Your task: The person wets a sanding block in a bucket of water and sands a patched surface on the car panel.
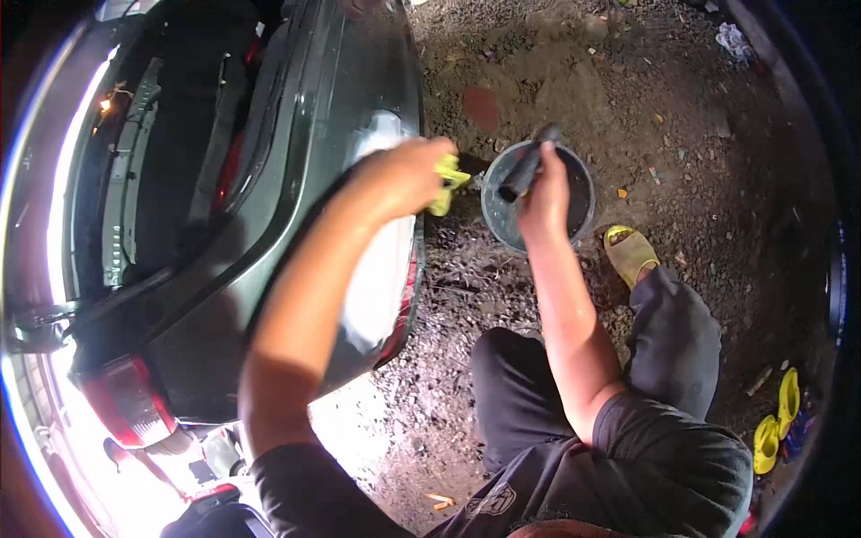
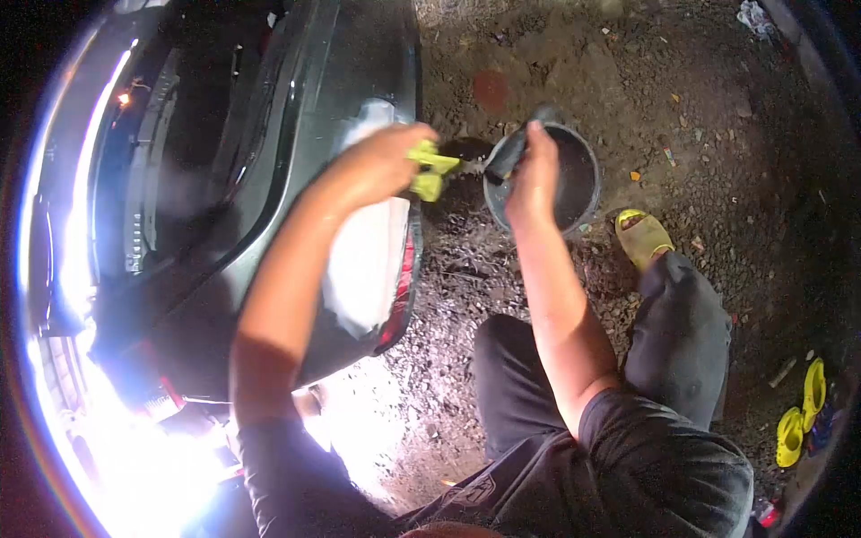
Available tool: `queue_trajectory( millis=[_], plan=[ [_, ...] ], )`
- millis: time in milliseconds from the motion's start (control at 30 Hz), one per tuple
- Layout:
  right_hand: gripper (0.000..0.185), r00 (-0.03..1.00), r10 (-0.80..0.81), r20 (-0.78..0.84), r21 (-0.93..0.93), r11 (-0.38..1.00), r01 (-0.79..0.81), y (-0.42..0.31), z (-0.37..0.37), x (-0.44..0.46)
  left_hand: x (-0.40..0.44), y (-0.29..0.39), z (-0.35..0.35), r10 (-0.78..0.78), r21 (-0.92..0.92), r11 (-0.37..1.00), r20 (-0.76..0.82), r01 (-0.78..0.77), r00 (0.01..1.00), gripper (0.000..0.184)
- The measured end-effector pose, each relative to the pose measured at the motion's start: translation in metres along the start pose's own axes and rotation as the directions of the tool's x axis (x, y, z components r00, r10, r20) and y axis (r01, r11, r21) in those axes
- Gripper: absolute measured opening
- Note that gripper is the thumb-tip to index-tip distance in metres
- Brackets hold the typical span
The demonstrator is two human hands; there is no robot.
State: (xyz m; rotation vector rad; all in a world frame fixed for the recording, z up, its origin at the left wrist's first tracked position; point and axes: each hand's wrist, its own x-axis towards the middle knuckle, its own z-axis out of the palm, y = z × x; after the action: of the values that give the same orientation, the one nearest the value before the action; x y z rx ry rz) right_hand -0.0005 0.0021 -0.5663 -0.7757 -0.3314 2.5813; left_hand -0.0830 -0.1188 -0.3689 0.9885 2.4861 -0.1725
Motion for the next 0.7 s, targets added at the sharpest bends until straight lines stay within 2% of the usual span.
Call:
queue_trajectory(
  millis=[33,67,100,133,167,267,300,367,433,533,567,667,700],
  plan=[
    [0.053,0.998,0.029,-0.05,-0.105,0.994,-0.034,0.034,-0.011,0.008,-0.022,-0.008,-0.022,0.043,0.064,0.997,-0.088,-0.038,0.995,0.044],
    [0.067,0.99,0.092,-0.11,-0.225,0.967,-0.115,0.039,0.01,-0.023,-0.045,-0.011,-0.044,0.092,0.127,0.989,-0.178,-0.07,0.98,0.045],
    [0.072,0.988,0.151,-0.013,-0.26,0.954,-0.149,0.047,0.019,-0.044,-0.068,-0.008,-0.066,0.074,0.226,0.974,-0.178,-0.033,0.981,0.044],
    [0.052,0.989,0.145,-0.036,-0.422,0.895,-0.146,0.073,0.015,-0.044,-0.09,-0.005,-0.083,0.051,0.318,0.948,-0.181,0.009,0.982,0.044],
    [0.077,0.974,0.217,0.06,-0.447,0.878,-0.168,0.075,0.025,-0.061,-0.105,-0.007,-0.092,0.042,0.404,0.914,-0.161,0.027,0.986,0.043],
    [0.075,0.986,0.107,0.131,-0.508,0.861,-0.026,0.093,0.057,-0.093,-0.127,-0.023,-0.085,0.15,0.641,0.766,-0.098,-0.053,0.984,0.042],
    [0.076,0.99,0.078,0.121,-0.516,0.857,-0.004,0.102,0.06,-0.09,-0.127,-0.026,-0.077,0.185,0.724,0.688,-0.117,-0.044,0.976,0.029],
    [0.076,0.991,0.078,0.104,-0.493,0.87,-0.017,0.103,0.062,-0.088,-0.131,-0.021,-0.064,0.196,0.711,0.702,-0.16,-0.024,0.967,0.028],
    [0.075,0.994,0.052,0.1,-0.475,0.88,0.002,0.102,0.066,-0.082,-0.13,-0.025,-0.054,0.249,0.646,0.762,-0.229,-0.045,0.941,0.038],
    [0.071,0.996,-0.005,0.091,-0.469,0.882,0.048,0.107,0.062,-0.073,-0.114,-0.039,-0.041,0.458,0.83,0.557,-0.269,-0.037,0.847,0.035],
    [0.071,0.995,-0.007,0.101,-0.481,0.875,0.055,0.108,0.065,-0.074,-0.109,-0.039,-0.042,0.454,0.848,0.53,-0.288,0.004,0.843,0.03],
    [0.07,0.986,-0.039,0.16,-0.438,0.893,0.106,0.122,0.076,-0.074,-0.102,-0.044,-0.052,0.395,0.802,0.596,-0.344,0.048,0.852,0.03],
    [0.069,0.97,-0.12,0.212,-0.448,0.87,0.205,0.135,0.076,-0.066,-0.102,-0.041,-0.056,0.345,0.761,0.647,-0.348,0.048,0.871,0.023]
  ],
)
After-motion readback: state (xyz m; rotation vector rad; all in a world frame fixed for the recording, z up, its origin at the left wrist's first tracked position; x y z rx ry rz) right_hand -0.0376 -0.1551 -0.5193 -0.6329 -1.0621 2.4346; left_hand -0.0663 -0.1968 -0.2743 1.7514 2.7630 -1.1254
